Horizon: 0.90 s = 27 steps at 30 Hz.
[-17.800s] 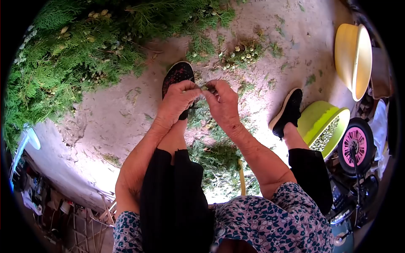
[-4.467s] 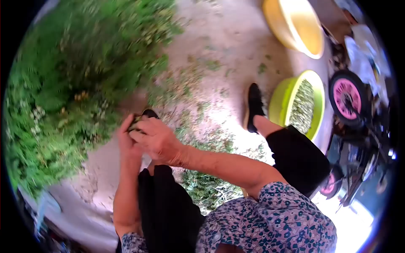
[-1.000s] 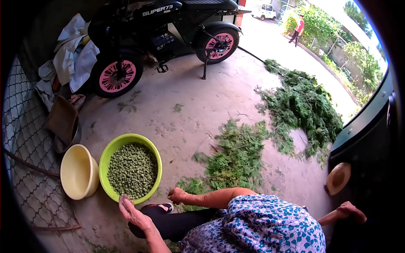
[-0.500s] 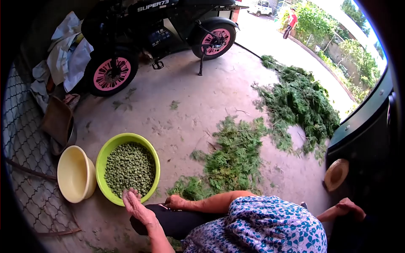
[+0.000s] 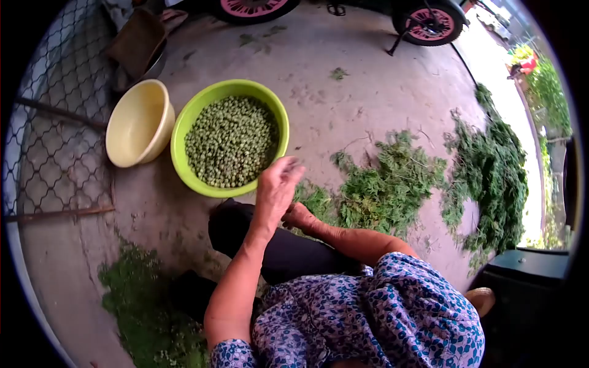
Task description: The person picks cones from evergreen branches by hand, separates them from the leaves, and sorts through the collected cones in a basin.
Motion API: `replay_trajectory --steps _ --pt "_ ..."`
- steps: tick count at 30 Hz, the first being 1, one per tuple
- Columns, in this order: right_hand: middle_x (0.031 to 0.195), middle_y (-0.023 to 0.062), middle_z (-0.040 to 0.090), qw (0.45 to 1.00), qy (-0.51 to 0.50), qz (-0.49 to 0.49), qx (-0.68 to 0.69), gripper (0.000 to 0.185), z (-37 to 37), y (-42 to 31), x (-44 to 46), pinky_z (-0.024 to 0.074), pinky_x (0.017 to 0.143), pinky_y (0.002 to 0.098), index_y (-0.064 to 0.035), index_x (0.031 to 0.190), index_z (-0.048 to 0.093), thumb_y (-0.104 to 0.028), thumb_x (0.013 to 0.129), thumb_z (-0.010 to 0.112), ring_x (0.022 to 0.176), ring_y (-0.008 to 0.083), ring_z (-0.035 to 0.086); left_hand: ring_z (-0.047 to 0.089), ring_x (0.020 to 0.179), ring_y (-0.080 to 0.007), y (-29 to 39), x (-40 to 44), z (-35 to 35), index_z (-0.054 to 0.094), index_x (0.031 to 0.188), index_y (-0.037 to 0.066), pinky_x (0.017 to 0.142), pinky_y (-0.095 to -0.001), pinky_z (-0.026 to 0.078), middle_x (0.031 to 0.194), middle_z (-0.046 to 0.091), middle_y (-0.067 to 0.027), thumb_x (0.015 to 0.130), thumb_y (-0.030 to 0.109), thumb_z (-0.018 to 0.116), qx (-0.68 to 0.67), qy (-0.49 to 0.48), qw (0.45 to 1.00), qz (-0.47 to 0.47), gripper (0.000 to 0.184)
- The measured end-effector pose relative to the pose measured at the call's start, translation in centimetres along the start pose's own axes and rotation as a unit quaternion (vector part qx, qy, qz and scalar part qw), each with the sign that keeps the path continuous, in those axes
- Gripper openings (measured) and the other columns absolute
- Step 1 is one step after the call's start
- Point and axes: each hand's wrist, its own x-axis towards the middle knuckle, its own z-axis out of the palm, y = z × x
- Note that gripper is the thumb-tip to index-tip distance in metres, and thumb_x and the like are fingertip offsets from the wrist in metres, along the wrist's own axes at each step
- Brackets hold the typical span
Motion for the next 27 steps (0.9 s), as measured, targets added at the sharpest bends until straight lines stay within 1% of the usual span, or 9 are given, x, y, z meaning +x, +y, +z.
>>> replay_trajectory --steps 2,3,6,9,10,11,13,19,27 --pt "0.072 0.0075 0.062 0.998 0.057 -0.009 0.016 0.02 -0.2 0.3 1.4 0.049 0.048 0.0291 -0.0015 0.093 0.063 -0.016 0.081 0.058 0.056 0.0155 0.058 0.062 0.079 -0.0303 -0.6 1.0 0.9 0.058 0.096 -0.001 0.07 -0.0367 0.049 0.087 0.062 -0.0179 0.079 0.025 0.063 0.106 -0.138 0.98 0.096 0.031" --pt "0.073 0.0069 0.061 0.993 0.11 0.0 0.052 0.018 -0.2 1.1 2.7 0.0489 0.049 0.0292 -0.0025 0.092 0.063 -0.015 0.081 0.058 0.056 0.0156 0.058 0.062 0.08 -0.0266 0.7 1.3 0.8 0.058 0.101 0.0 0.071 -0.0337 0.048 0.087 0.062 -0.017 0.078 0.017 0.062 0.215 -0.197 0.951 0.099 0.029" --pt "0.073 0.0094 0.063 0.99 0.119 -0.077 0.008 0.017 -3.0 3.4 9.4 0.0495 0.054 0.0305 -0.0034 0.09 0.064 -0.015 0.08 0.058 0.059 0.0177 0.06 0.057 0.075 -0.0335 -4.8 3.4 -0.1 0.055 0.094 0.0 0.066 -0.0399 0.046 0.08 0.057 -0.016 0.078 0.014 0.059 0.226 -0.102 0.934 0.256 0.022" --pt "0.072 0.0132 0.064 0.966 0.158 -0.198 -0.048 0.015 -6.4 2.3 15.2 0.0505 0.061 0.0325 -0.0048 0.087 0.066 -0.015 0.079 0.058 0.064 0.0208 0.062 0.057 0.071 -0.0316 -5.0 3.9 -2.3 0.055 0.086 0.002 0.063 -0.0402 0.046 0.078 0.057 -0.015 0.076 0.01 0.06 0.331 -0.07 0.928 0.159 0.014" --pt "0.073 0.015 0.064 0.97 0.192 -0.141 -0.04 0.016 -6.9 0.6 15.9 0.0505 0.063 0.0335 -0.0049 0.088 0.066 -0.014 0.077 0.058 0.067 0.023 0.063 0.057 0.069 -0.0302 -4.6 3.9 -2.5 0.053 0.081 0.003 0.061 -0.0399 0.046 0.075 0.056 -0.014 0.075 0.011 0.062 0.395 -0.069 0.903 0.153 0.012" --pt "0.074 0.0168 0.064 0.97 0.226 -0.085 -0.034 0.016 -7.0 -3.9 15.3 0.0504 0.066 0.0346 -0.005 0.088 0.066 -0.013 0.076 0.058 0.07 0.0252 0.064 0.058 0.072 -0.0285 -4.8 3.4 -2.9 0.054 0.083 0.004 0.062 -0.0388 0.046 0.075 0.056 -0.0133 0.076 0.012 0.062 0.362 -0.031 0.907 0.215 0.014" --pt "0.076 0.0166 0.064 0.919 0.298 -0.19 -0.175 0.016 -7.2 -7.0 17.4 0.0499 0.068 0.0359 -0.0053 0.086 0.066 -0.012 0.073 0.06 0.073 0.0307 0.063 0.058 0.076 -0.0272 -2.6 3.3 -3.8 0.055 0.092 0.003 0.066 -0.0376 0.047 0.078 0.057 -0.0124 0.077 0.012 0.061 0.354 -0.089 0.922 0.129 0.019" --pt "0.097 0.016 0.059 0.842 0.321 -0.323 -0.288 0.029 -7.9 -11.1 27.1 0.0455 0.079 0.0413 -0.0068 0.101 0.06 -0.005 0.073 0.055 0.09 0.0349 0.056 0.058 0.072 -0.0206 -1.7 3.1 -4.1 0.055 0.104 0.0 0.064 -0.0312 0.047 0.078 0.056 -0.0089 0.078 0.012 0.058 0.342 0.024 0.919 0.196 0.029" --pt "0.106 0.017 0.049 0.818 0.249 -0.159 -0.493 0.039 -7.2 -14.7 32.2 0.0467 0.078 0.0409 -0.0195 0.112 0.058 -0.006 0.076 0.051 0.096 0.0344 0.053 0.057 0.066 -0.0196 -1.5 2.1 -5.3 0.056 0.105 -0.002 0.057 -0.0292 0.046 0.083 0.059 -0.0107 0.076 0.008 0.052 0.307 0.042 0.937 0.162 0.032"
